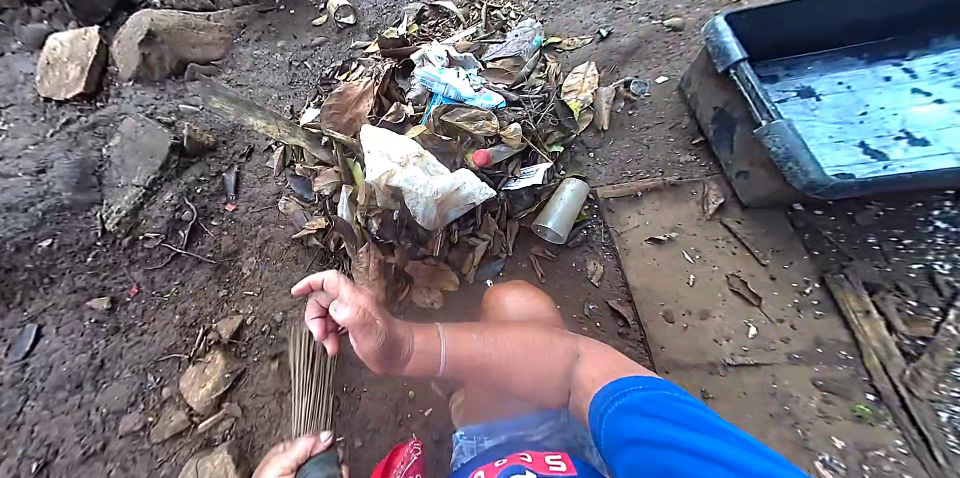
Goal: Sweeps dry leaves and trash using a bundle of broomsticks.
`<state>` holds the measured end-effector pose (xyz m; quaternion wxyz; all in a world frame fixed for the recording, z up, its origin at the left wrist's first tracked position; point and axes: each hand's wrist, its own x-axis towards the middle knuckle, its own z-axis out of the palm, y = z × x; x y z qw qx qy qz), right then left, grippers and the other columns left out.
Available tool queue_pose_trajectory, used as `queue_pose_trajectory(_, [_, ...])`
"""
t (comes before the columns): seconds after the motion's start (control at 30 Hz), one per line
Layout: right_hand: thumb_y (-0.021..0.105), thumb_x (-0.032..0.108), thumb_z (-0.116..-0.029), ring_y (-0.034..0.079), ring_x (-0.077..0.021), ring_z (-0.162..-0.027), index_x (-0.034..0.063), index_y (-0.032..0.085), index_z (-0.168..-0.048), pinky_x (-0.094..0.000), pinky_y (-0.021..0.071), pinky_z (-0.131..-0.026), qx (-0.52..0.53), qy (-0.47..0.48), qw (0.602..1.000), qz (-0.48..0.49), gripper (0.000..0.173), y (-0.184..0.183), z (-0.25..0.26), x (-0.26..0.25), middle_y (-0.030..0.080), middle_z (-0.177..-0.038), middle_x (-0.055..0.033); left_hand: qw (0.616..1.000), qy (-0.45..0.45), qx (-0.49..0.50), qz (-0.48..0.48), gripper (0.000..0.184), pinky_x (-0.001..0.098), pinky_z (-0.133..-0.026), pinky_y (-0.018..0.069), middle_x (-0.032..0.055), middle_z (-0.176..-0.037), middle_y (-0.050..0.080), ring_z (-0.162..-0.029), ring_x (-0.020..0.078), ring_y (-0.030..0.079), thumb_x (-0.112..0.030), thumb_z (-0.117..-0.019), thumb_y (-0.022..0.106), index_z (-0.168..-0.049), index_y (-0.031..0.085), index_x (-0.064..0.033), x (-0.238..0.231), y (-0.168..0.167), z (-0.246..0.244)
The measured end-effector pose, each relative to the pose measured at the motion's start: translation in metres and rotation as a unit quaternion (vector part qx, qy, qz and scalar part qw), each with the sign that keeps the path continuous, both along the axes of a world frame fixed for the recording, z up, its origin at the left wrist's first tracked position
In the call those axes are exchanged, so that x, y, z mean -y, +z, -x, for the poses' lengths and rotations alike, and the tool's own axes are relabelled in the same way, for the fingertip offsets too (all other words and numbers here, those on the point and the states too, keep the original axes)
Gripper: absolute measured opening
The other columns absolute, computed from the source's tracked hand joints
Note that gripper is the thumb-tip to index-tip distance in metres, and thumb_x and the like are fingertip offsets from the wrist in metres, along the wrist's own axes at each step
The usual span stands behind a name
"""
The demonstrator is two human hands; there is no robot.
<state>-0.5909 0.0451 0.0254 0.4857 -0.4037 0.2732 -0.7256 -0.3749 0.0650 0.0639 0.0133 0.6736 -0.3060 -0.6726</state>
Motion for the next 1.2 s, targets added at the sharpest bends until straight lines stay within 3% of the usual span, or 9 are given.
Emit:
queue_pose_trajectory(0.2, [0.028,0.043,-0.1026,0.048,0.0047,-0.056,-0.0075,0.052,-0.123,-0.0149,0.0437,-0.055,0.042,-0.048,0.998,-0.026,0.059,-0.013,0.002,0.007,0.054,-0.069,0.0102,0.984,-0.1,-0.145,0.023,0.025,0.0363,-0.053,0.0624,0.0108,-0.08,0.073,-0.061,0.0215,0.072,-0.014,-0.0826,0.062,-0.107,0.061,-0.0074,0.028,0.063,0.039])
queue_pose_trajectory(0.37, [0.032,0.039,-0.1002,0.049,0.0029,-0.053,-0.0022,0.05,-0.126,-0.0153,0.043,-0.05,0.054,-0.046,0.997,-0.035,0.052,-0.018,-0.001,0.01,0.056,-0.069,0.0097,0.974,-0.162,-0.037,0.154,0.044,0.0365,-0.051,0.0614,0.005,-0.077,0.072,-0.058,0.0194,0.071,-0.005,-0.0724,0.066,-0.115,0.057,-0.0123,0.037,0.089,-0.001])
queue_pose_trajectory(0.53, [0.025,0.037,-0.1022,0.047,-0.0038,-0.052,-0.0064,0.047,-0.131,-0.0191,0.0413,-0.045,-0.037,0.0,0.999,-0.031,0.056,-0.012,-0.003,-0.001,0.053,-0.072,0.0012,0.966,-0.106,0.132,0.197,0.023,0.0315,-0.053,0.0607,0.0037,-0.07,0.07,-0.057,0.0151,0.07,-0.01,-0.0817,0.06,-0.105,0.059,-0.007,0.058,0.063,-0.04])
queue_pose_trajectory(0.67, [0.032,0.031,-0.0977,0.047,-0.0039,-0.052,-0.0092,0.047,-0.13,-0.0184,0.0415,-0.044,-0.062,0.035,0.997,-0.004,0.054,-0.009,-0.012,-0.009,0.054,-0.072,0.0009,0.954,-0.124,0.22,0.16,0.012,0.0368,-0.06,0.0555,0.0084,-0.075,0.066,-0.062,0.0168,0.064,-0.012,-0.0937,0.063,-0.096,0.064,-0.0003,0.092,-0.022,-0.039])
queue_pose_trajectory(0.8, [0.03,0.035,-0.0992,0.049,-0.0049,-0.054,-0.0115,0.05,-0.127,-0.0206,0.0431,-0.047,-0.123,0.034,0.991,0.032,0.058,-0.017,-0.018,-0.009,0.055,-0.071,-0.0004,0.959,-0.196,0.136,0.155,0.012,0.0379,-0.065,0.054,0.0064,-0.076,0.066,-0.066,0.0153,0.063,-0.011,-0.0869,0.074,-0.089,0.066,-0.0025,0.092,-0.072,0.029])
queue_pose_trajectory(0.97, [0.032,0.044,-0.1014,0.048,-0.0039,-0.054,-0.0058,0.047,-0.13,-0.0189,0.0411,-0.047,-0.1,0.063,0.993,0.018,0.059,-0.019,-0.02,-0.007,0.054,-0.072,0.0015,0.918,-0.279,-0.094,0.266,0.016,0.018,-0.053,0.0496,-0.0137,-0.062,0.065,-0.054,-0.0047,0.058,-0.009,-0.0808,0.063,-0.071,0.062,-0.0226,0.083,-0.041,0.063])
queue_pose_trajectory(1.0, [0.032,0.044,-0.1014,0.048,-0.0038,-0.053,-0.005,0.047,-0.129,-0.0189,0.0413,-0.047,-0.09,0.065,0.994,0.018,0.058,-0.019,-0.021,-0.006,0.055,-0.073,0.0016,0.903,-0.316,-0.055,0.284,0.009,0.0225,-0.055,0.051,-0.0104,-0.065,0.065,-0.057,-0.0005,0.06,-0.011,-0.0776,0.068,-0.078,0.063,-0.0189,0.086,-0.04,0.056])
queue_pose_trajectory(1.1, [0.031,0.042,-0.1024,0.049,-0.0056,-0.055,-0.0041,0.045,-0.132,-0.0195,0.0432,-0.047,-0.084,0.079,0.993,0.013,0.057,-0.018,-0.021,-0.005,0.055,-0.076,0.0004,0.871,-0.395,0.192,0.22,0.056,0.0561,-0.076,0.0566,0.0189,-0.095,0.067,-0.086,0.0335,0.069,-0.014,-0.0795,0.081,-0.126,0.053,-0.0003,0.097,-0.03,0.019])
queue_pose_trajectory(1.2, [0.027,0.038,-0.1031,0.051,-0.0051,-0.055,-0.0042,0.045,-0.134,-0.0198,0.0456,-0.048,-0.093,0.078,0.993,-0.002,0.055,-0.017,-0.021,-0.004,0.055,-0.076,0.0011,0.818,-0.401,0.361,0.199,0.061,0.0688,-0.082,0.0514,0.0282,-0.103,0.066,-0.098,0.0474,0.066,-0.017,-0.0846,0.08,-0.134,0.049,0.0019,0.105,-0.016,-0.027])
